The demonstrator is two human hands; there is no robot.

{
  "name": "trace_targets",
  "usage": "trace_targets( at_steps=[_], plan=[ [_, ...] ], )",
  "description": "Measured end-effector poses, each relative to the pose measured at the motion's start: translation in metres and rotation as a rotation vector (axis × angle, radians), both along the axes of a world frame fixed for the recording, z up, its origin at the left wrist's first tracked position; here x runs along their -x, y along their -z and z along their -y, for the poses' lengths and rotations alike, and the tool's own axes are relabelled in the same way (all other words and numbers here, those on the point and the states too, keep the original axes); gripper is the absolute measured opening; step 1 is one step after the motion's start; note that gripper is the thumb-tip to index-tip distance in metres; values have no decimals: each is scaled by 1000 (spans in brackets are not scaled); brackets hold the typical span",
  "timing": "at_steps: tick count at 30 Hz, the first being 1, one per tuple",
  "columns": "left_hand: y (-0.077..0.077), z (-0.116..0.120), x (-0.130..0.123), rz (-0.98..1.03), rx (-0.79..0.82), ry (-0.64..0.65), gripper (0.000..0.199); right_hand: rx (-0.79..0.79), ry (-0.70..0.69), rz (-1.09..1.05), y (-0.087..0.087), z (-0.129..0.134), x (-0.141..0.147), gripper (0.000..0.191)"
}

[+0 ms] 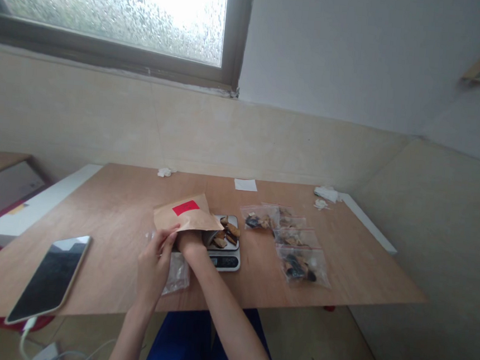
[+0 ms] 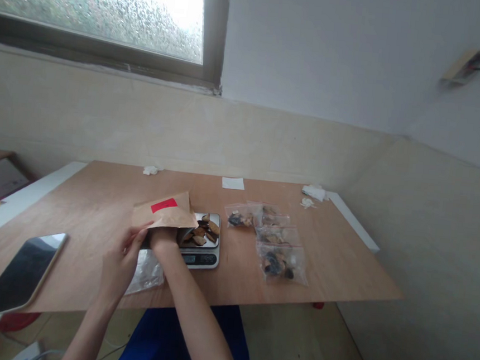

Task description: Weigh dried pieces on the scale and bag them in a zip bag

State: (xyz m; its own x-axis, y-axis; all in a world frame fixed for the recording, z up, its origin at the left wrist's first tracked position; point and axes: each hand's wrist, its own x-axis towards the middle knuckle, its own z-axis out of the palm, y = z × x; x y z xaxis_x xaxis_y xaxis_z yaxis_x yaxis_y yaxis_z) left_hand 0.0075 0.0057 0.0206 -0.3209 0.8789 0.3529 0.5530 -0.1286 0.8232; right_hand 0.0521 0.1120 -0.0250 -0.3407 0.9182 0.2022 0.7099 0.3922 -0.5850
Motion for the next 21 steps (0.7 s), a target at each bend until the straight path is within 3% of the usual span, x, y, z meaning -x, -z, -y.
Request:
trace_targets(
  at_steps=[4, 8, 14, 18, 21],
  plan=[
    [-1, 0, 1, 3, -1, 2, 32, 43, -10, 61, -16, 11, -11, 18],
    [0, 0, 2, 7, -12, 11, 32, 24, -7, 33, -34, 39, -31, 22],
    [1, -4, 5, 65, -34, -10, 31, -98, 146, -333, -54, 84, -61, 14],
    [-7, -11, 6, 127, -61, -41, 31, -272, 213, -572, -48, 99, -85, 9],
    [-16, -23, 7, 258, -139, -89, 30, -296, 192, -559, -30, 104, -104, 12]
  ],
)
